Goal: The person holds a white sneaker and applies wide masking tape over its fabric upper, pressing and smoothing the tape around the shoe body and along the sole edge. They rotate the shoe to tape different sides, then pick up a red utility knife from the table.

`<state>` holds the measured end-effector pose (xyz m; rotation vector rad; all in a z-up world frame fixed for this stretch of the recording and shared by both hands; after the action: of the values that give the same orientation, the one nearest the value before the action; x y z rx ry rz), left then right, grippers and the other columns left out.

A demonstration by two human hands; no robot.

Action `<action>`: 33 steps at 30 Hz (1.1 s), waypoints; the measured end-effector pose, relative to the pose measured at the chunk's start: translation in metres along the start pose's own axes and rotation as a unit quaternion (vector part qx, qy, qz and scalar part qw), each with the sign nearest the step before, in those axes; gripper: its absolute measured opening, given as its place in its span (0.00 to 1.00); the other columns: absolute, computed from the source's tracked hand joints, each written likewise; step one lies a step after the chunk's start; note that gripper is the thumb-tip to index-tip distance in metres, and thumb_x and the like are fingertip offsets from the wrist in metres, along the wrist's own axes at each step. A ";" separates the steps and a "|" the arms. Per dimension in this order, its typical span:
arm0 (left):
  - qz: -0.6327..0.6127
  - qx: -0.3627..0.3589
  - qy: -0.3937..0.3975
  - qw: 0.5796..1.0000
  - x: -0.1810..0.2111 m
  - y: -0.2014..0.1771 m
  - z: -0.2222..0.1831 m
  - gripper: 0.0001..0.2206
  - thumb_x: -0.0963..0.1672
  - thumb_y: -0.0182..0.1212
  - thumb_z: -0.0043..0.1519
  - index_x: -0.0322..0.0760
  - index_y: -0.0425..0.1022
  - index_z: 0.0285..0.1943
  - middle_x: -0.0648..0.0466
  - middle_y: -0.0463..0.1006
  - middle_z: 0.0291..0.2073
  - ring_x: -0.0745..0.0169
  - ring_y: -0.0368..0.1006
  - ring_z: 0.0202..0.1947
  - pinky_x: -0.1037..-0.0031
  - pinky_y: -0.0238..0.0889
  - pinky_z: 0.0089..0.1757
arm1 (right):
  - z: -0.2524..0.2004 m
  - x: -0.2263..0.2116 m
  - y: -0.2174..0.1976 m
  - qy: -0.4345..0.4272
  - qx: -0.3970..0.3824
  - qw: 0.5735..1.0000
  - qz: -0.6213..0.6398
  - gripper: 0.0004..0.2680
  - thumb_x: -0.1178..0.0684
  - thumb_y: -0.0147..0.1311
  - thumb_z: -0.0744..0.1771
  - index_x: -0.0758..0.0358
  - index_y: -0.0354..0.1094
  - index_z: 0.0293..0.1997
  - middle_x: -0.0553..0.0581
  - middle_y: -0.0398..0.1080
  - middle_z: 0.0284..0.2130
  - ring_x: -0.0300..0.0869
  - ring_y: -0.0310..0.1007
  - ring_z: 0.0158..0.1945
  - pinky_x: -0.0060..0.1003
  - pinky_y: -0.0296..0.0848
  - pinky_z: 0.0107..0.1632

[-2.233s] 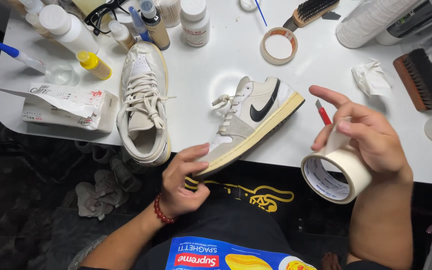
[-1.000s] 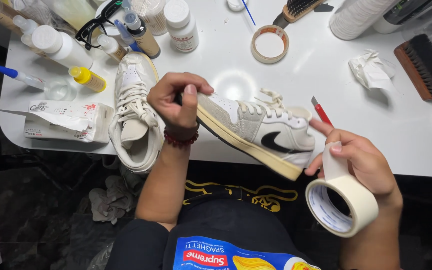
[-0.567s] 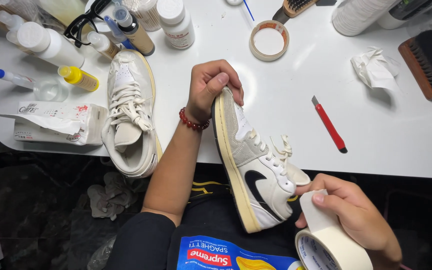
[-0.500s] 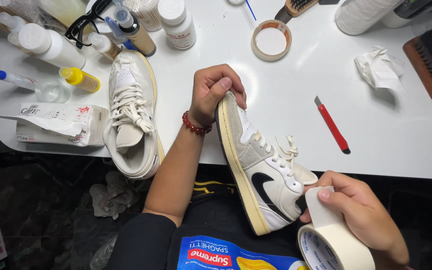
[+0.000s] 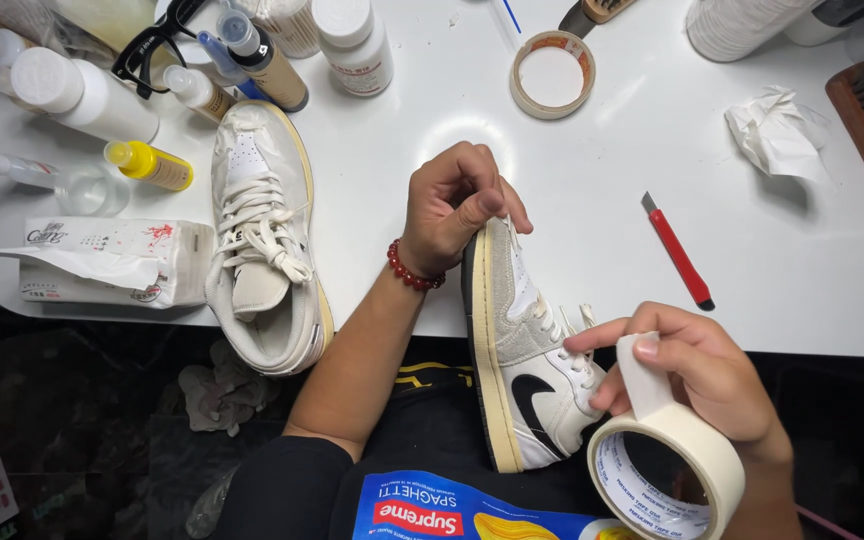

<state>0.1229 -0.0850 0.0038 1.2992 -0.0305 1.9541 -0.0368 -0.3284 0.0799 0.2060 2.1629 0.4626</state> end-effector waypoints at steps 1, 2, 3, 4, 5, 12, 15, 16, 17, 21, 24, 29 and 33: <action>0.000 0.000 -0.002 1.000 -0.001 0.001 -0.002 0.11 0.47 0.61 0.71 0.38 0.67 0.43 0.55 0.69 0.32 0.60 0.82 0.32 0.79 0.69 0.31 | 0.003 0.006 -0.001 0.000 0.000 1.000 0.001 0.06 0.59 0.45 0.66 0.69 0.60 0.27 0.88 0.74 0.46 0.54 0.83 0.31 0.41 0.82 0.29; 0.002 0.007 0.004 1.000 -0.001 0.002 -0.004 0.11 0.48 0.60 0.72 0.38 0.69 0.43 0.56 0.71 0.30 0.62 0.82 0.33 0.80 0.69 0.33 | 0.005 0.012 -0.002 0.002 -0.008 1.000 0.029 0.06 0.59 0.46 0.66 0.70 0.59 0.28 0.88 0.73 0.46 0.53 0.82 0.30 0.41 0.82 0.28; 0.003 0.014 0.010 1.000 -0.002 0.003 -0.005 0.12 0.49 0.59 0.73 0.37 0.70 0.44 0.56 0.73 0.28 0.63 0.82 0.34 0.80 0.69 0.35 | 0.008 0.018 -0.004 0.002 -0.016 0.998 0.056 0.07 0.59 0.46 0.67 0.70 0.59 0.29 0.88 0.71 0.46 0.53 0.82 0.30 0.40 0.82 0.27; 0.003 0.014 0.009 1.000 -0.002 0.004 -0.006 0.12 0.49 0.59 0.73 0.37 0.70 0.44 0.56 0.73 0.28 0.63 0.82 0.34 0.80 0.69 0.35 | 0.008 0.021 -0.004 0.002 -0.016 0.998 0.057 0.07 0.59 0.46 0.67 0.70 0.59 0.29 0.88 0.71 0.46 0.53 0.82 0.30 0.40 0.82 0.27; 0.015 0.005 0.004 1.000 -0.001 0.006 -0.005 0.13 0.49 0.57 0.73 0.35 0.72 0.45 0.52 0.76 0.33 0.66 0.78 0.33 0.80 0.69 0.37 | 0.008 0.023 -0.003 -0.013 -0.014 0.997 0.069 0.07 0.59 0.46 0.67 0.70 0.59 0.28 0.88 0.71 0.45 0.53 0.82 0.29 0.40 0.82 0.27; 0.092 0.002 -0.028 0.995 0.011 0.018 -0.002 0.12 0.46 0.54 0.70 0.30 0.73 0.51 0.53 0.75 0.39 0.68 0.73 0.42 0.76 0.69 0.48 | 0.008 0.033 -0.001 -0.053 0.031 0.994 0.089 0.07 0.58 0.44 0.67 0.72 0.60 0.30 0.90 0.70 0.44 0.51 0.80 0.26 0.38 0.80 0.24; 0.113 -0.004 -0.008 0.994 0.004 0.014 -0.006 0.12 0.45 0.52 0.68 0.32 0.74 0.53 0.52 0.75 0.40 0.69 0.72 0.44 0.77 0.66 0.49 | 0.010 0.039 -0.001 -0.074 0.010 0.990 0.123 0.08 0.58 0.42 0.69 0.72 0.60 0.31 0.91 0.70 0.42 0.49 0.78 0.24 0.36 0.79 0.24; 0.113 -0.005 -0.009 0.994 0.002 0.010 -0.006 0.12 0.45 0.52 0.68 0.32 0.74 0.53 0.52 0.75 0.40 0.69 0.72 0.44 0.77 0.66 0.49 | 0.011 0.040 0.002 -0.074 0.010 0.989 0.124 0.08 0.58 0.42 0.69 0.72 0.60 0.31 0.91 0.70 0.42 0.49 0.78 0.24 0.36 0.79 0.24; 0.073 0.011 -0.033 0.997 -0.002 0.006 -0.005 0.10 0.44 0.53 0.70 0.32 0.73 0.53 0.51 0.76 0.40 0.68 0.72 0.42 0.76 0.67 0.48 | 0.011 0.041 0.004 -0.075 0.006 0.987 0.145 0.08 0.57 0.41 0.69 0.72 0.60 0.32 0.91 0.69 0.42 0.49 0.78 0.24 0.37 0.79 0.25; 0.012 0.022 -0.057 0.998 -0.001 0.000 0.006 0.10 0.42 0.53 0.71 0.32 0.68 0.59 0.51 0.77 0.38 0.67 0.74 0.42 0.74 0.69 0.49 | 0.015 0.033 0.020 -0.052 0.031 0.988 0.139 0.09 0.56 0.39 0.70 0.69 0.59 0.32 0.86 0.72 0.44 0.47 0.78 0.25 0.36 0.79 0.25; 0.005 0.002 -0.088 0.996 -0.002 -0.001 0.005 0.10 0.41 0.52 0.73 0.31 0.69 0.60 0.51 0.78 0.35 0.67 0.74 0.40 0.74 0.69 0.48 | 0.013 0.033 0.021 -0.020 0.029 0.992 0.124 0.08 0.57 0.40 0.70 0.71 0.59 0.34 0.81 0.70 0.44 0.49 0.80 0.27 0.38 0.80 0.29; 0.070 -0.024 -0.110 0.991 0.011 0.018 -0.007 0.10 0.42 0.50 0.73 0.32 0.69 0.59 0.52 0.78 0.39 0.68 0.74 0.44 0.75 0.68 0.50 | 0.013 -0.001 0.041 -0.067 0.071 0.994 0.048 0.06 0.58 0.43 0.69 0.71 0.64 0.39 0.69 0.72 0.33 0.47 0.81 0.31 0.39 0.82 0.33; 0.069 0.010 -0.046 0.996 0.020 0.021 -0.012 0.09 0.43 0.44 0.74 0.33 0.70 0.54 0.50 0.78 0.47 0.66 0.73 0.48 0.75 0.67 0.53 | 0.034 -0.026 0.058 -0.050 0.106 0.993 -0.018 0.05 0.56 0.46 0.69 0.67 0.66 0.39 0.62 0.75 0.25 0.44 0.78 0.28 0.35 0.78 0.31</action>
<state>0.0970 -0.0833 0.0220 1.4341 -0.1505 2.0128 0.0047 -0.2750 0.1048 0.3009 2.1113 0.1976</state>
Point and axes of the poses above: each hand's wrist, its own z-axis towards the middle knuckle, its own y-axis out of the palm, x = y × z, the point moved 1 cm from there along z, towards the middle knuckle
